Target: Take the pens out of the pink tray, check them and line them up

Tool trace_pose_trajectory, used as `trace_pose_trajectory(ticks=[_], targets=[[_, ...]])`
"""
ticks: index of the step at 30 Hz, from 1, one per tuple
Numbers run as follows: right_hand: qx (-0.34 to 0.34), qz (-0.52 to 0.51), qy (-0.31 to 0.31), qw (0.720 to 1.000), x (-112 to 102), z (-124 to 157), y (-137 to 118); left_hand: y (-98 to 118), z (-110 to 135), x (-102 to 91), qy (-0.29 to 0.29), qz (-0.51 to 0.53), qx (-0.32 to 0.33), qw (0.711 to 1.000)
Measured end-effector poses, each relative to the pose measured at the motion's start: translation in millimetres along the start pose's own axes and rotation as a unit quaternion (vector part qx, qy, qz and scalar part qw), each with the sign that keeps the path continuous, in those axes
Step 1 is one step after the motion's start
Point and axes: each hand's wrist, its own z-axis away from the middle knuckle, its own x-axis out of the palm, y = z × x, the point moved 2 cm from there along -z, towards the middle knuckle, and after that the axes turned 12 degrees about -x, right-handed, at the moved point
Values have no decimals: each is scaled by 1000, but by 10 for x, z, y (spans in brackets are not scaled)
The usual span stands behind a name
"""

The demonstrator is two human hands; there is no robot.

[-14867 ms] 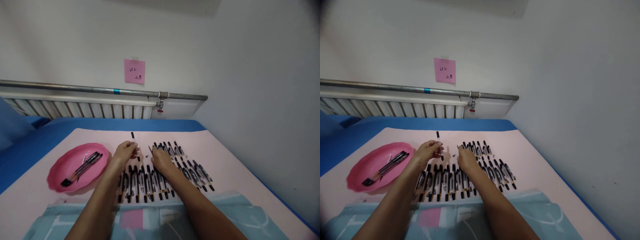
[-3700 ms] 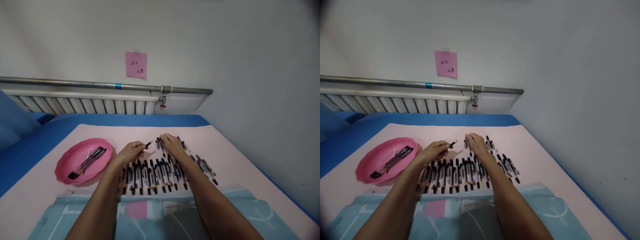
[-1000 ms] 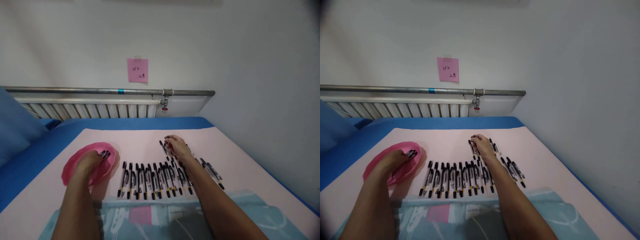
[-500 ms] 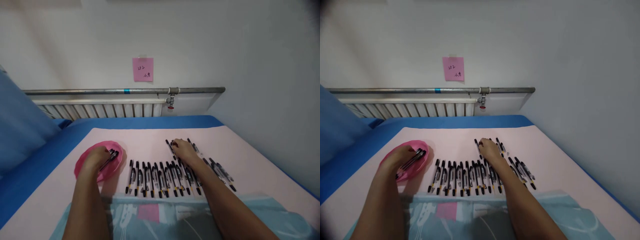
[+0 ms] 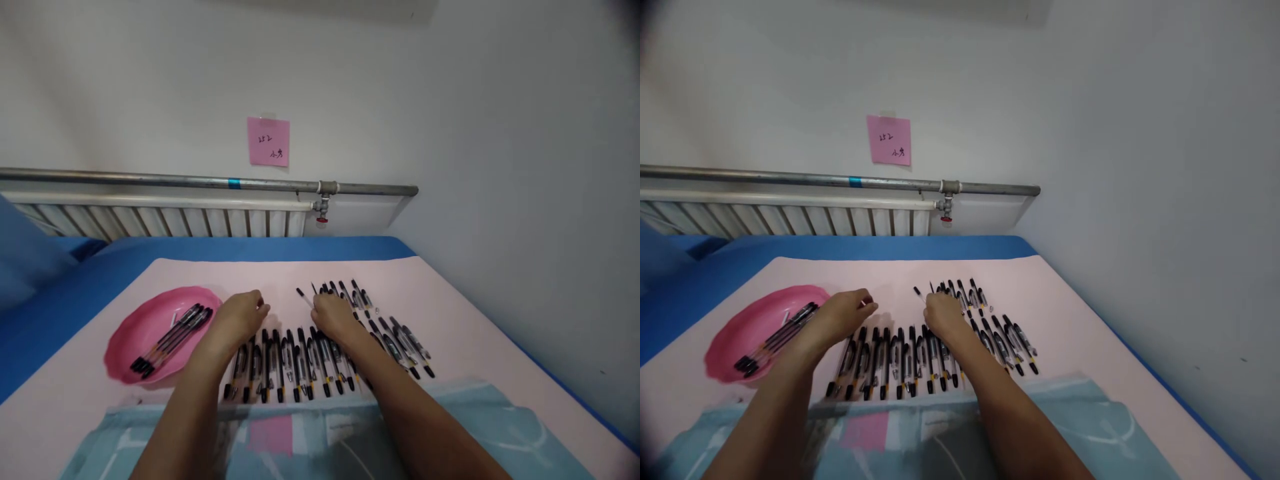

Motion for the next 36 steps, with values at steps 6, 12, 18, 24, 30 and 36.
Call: trace_pose_trajectory(ticks=[6,12,18,24,30,36], targets=[[22,-141,68,987,-125,-20,2,104,-69,161,-4,135,2,991],[-40,-467,127,874,-257,16,-300,123,-111,257,-57,507,-49,858],[-67,-508,94,854,-210,13,-330,175,-107,268,-42,657,-59,751],[69,-233,171,955,-203,-17,234,157,-87,225,-43,663,-75,743],[39,-43,77,995,-52,-34,240,167,-104,274,-63,645,-69,758],[-1,3,56,998,40,-39,128,170,-126,324,-78,631,-60,770]])
